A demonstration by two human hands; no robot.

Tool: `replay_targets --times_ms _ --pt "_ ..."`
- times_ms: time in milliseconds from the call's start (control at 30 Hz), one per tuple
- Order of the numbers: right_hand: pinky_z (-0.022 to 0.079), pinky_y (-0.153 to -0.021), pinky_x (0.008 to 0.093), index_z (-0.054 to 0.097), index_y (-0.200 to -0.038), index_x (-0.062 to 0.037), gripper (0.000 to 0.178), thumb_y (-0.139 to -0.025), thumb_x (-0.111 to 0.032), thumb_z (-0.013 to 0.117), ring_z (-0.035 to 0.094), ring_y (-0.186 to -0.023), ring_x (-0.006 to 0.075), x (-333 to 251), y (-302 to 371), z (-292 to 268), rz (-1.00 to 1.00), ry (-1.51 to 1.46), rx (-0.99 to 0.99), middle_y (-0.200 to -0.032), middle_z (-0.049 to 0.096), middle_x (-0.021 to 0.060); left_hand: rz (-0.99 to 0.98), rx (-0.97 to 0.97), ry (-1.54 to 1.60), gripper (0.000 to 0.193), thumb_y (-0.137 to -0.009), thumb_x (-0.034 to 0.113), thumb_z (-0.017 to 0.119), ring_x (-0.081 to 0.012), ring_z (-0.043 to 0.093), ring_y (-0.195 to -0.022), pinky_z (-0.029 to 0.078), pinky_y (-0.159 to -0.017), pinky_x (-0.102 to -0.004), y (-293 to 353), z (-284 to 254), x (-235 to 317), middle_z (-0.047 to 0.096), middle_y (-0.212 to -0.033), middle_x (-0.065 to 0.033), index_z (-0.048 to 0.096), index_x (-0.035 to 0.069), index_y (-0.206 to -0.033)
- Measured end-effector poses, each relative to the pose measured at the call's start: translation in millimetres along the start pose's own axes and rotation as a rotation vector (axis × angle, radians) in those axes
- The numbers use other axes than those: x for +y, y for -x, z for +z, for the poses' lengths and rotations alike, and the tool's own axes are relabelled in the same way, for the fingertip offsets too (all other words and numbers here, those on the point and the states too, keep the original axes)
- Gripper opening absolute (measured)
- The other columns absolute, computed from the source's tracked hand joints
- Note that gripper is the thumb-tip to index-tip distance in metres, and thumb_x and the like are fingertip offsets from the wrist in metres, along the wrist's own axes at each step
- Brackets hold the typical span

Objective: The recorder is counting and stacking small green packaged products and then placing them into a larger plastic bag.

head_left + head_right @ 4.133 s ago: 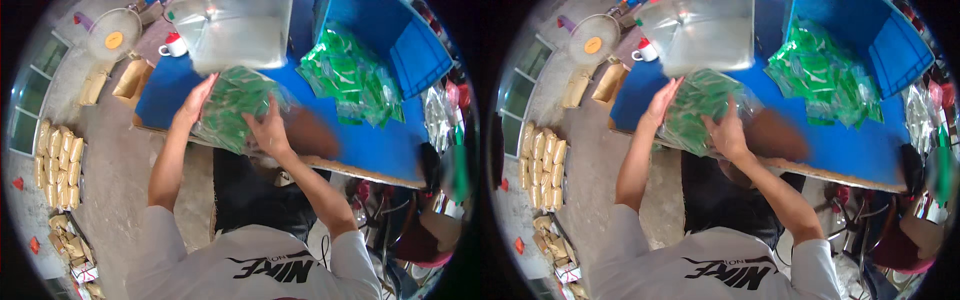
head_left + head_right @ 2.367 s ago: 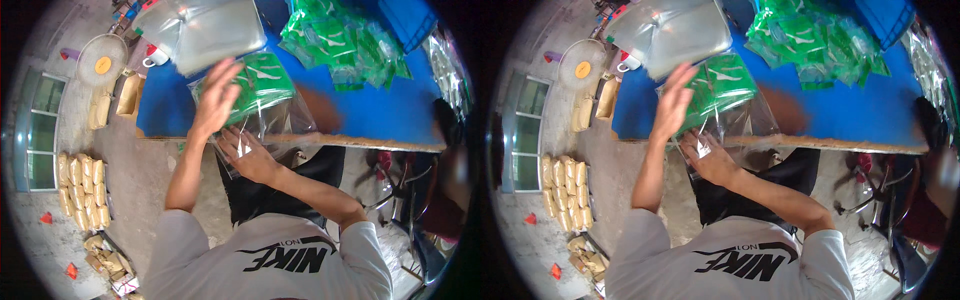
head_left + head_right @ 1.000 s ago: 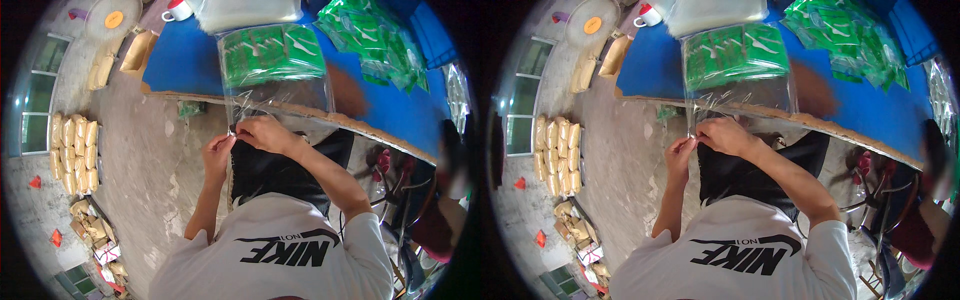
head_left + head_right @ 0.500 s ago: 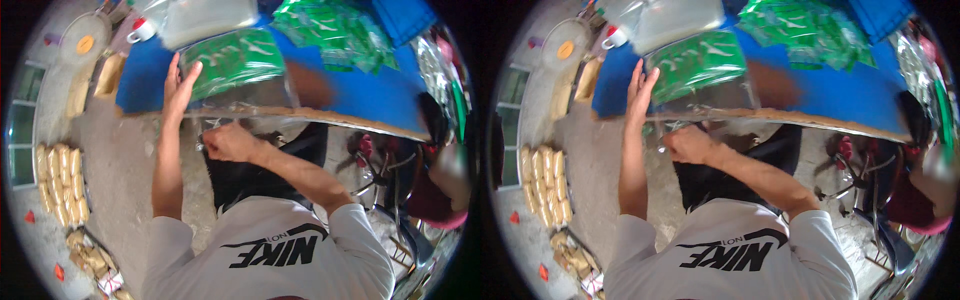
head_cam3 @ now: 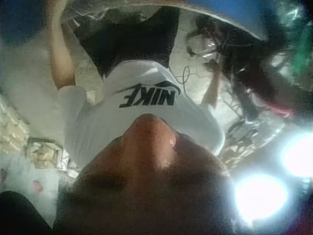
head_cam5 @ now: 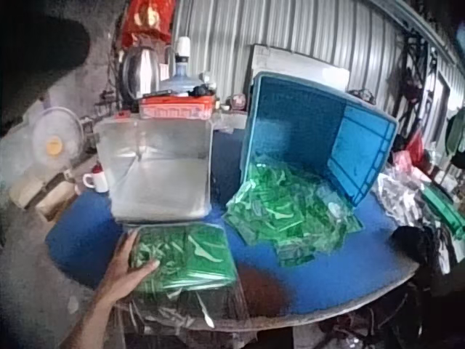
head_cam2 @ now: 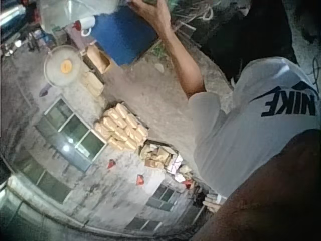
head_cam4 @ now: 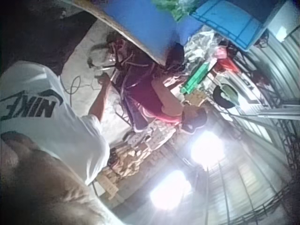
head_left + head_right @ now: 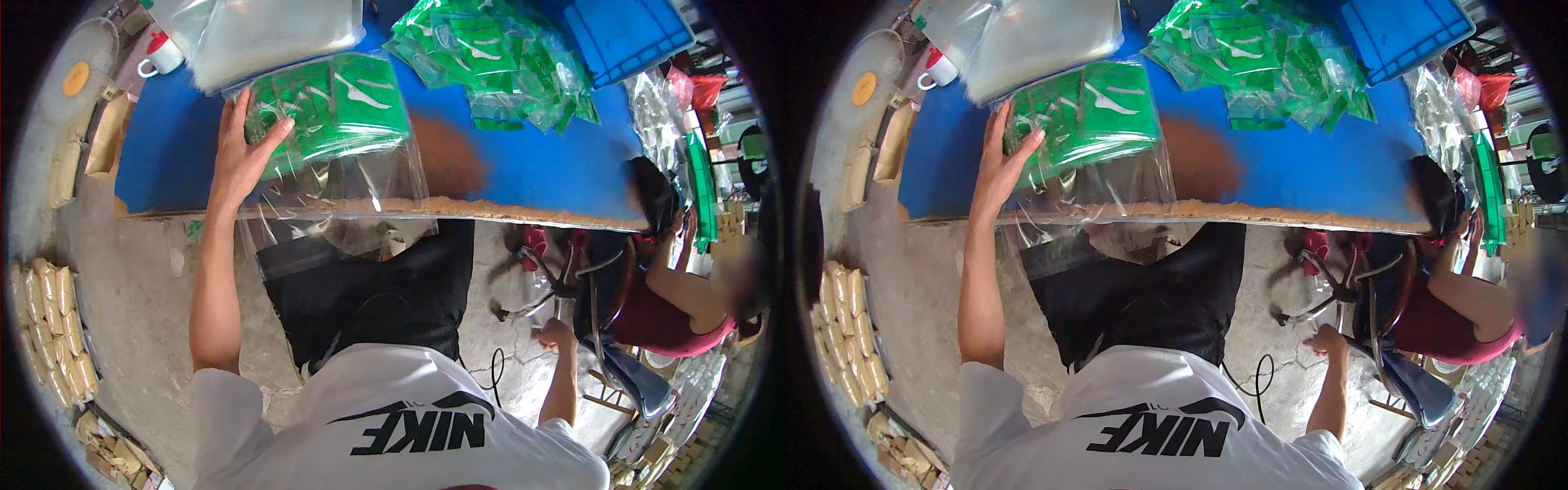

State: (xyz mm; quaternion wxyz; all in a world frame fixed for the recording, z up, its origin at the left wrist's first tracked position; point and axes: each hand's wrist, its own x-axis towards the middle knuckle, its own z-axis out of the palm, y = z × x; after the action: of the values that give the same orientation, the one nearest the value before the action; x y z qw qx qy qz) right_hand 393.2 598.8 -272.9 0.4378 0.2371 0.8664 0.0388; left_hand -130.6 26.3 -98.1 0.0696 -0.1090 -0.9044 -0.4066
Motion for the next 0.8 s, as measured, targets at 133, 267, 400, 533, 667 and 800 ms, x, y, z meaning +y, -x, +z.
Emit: replay_targets --times_ms 133,267,400,533,667,800 --pt "0.053 -0.074 0.0384 0.066 -0.106 -0.0013 0.025 -0.094 -0.023 0.065 0.071 -0.085 0.0306 -145.3 69.4 -195.5 -0.375 -0.810 0.650 -0.092 0.072 0.0157 0.061 -0.062 -0.019 0.094 -0.082 0.054 0.075 -0.0394 0.025 -0.148 0.026 -0.118 -0.0457 -9.1 -3.4 4.3 0.026 -0.157 -0.0294 0.035 0.006 -0.152" --pt "0.055 -0.077 0.0382 0.065 -0.113 -0.0029 0.024 -0.090 -0.009 0.068 0.069 -0.091 0.0308 -248.7 80.2 -312.0 -0.724 -0.855 1.001 -0.104 0.067 0.0168 0.073 -0.027 -0.054 0.086 -0.084 0.048 0.075 -0.0380 0.030 -0.145 0.028 -0.118 -0.0460 7.1 -5.0 22.7 0.030 -0.156 -0.0270 0.039 0.007 -0.150" --pt "0.051 -0.088 0.0431 0.066 -0.110 -0.0074 0.031 -0.080 0.002 0.068 0.062 -0.103 0.0346 -293.2 55.3 -344.0 -1.052 -0.608 1.209 -0.118 0.062 0.0122 0.362 0.184 -0.012 0.030 -0.092 0.012 0.069 -0.0340 0.054 -0.124 0.042 -0.106 -0.0418 49.2 -18.4 28.5 0.058 -0.132 -0.0196 0.062 0.000 -0.119" --pt "0.051 -0.090 0.0445 0.067 -0.106 -0.0075 0.032 -0.075 0.000 0.066 0.062 -0.103 0.0334 -296.3 56.2 -347.7 -1.107 -0.435 1.245 -0.120 0.059 0.0102 0.342 0.225 -0.128 0.018 -0.090 -0.003 0.061 -0.0317 0.061 -0.117 0.047 -0.099 -0.0407 108.2 -28.2 -7.8 0.065 -0.122 -0.0142 0.070 0.000 -0.106" --pt "0.051 -0.088 0.0453 0.067 -0.104 -0.0078 0.031 -0.074 0.000 0.065 0.061 -0.102 0.0329 -295.9 55.7 -344.8 -1.163 -0.400 1.208 -0.119 0.059 0.0097 0.454 0.195 -0.289 0.029 -0.085 -0.009 0.059 -0.0326 0.062 -0.115 0.048 -0.096 -0.0414 136.2 -29.1 -14.9 0.065 -0.122 -0.0105 0.073 0.005 -0.106" --pt "0.050 -0.087 0.0441 0.068 -0.102 -0.0079 0.030 -0.073 -0.001 0.067 0.061 -0.104 0.0322 -300.1 58.2 -351.7 -1.163 -0.364 1.195 -0.120 0.059 0.0093 0.583 0.214 -0.334 0.028 -0.080 -0.009 0.065 -0.0291 0.064 -0.111 0.049 -0.092 -0.0403 135.0 -32.0 -15.8 0.068 -0.118 -0.0087 0.075 0.007 -0.100"
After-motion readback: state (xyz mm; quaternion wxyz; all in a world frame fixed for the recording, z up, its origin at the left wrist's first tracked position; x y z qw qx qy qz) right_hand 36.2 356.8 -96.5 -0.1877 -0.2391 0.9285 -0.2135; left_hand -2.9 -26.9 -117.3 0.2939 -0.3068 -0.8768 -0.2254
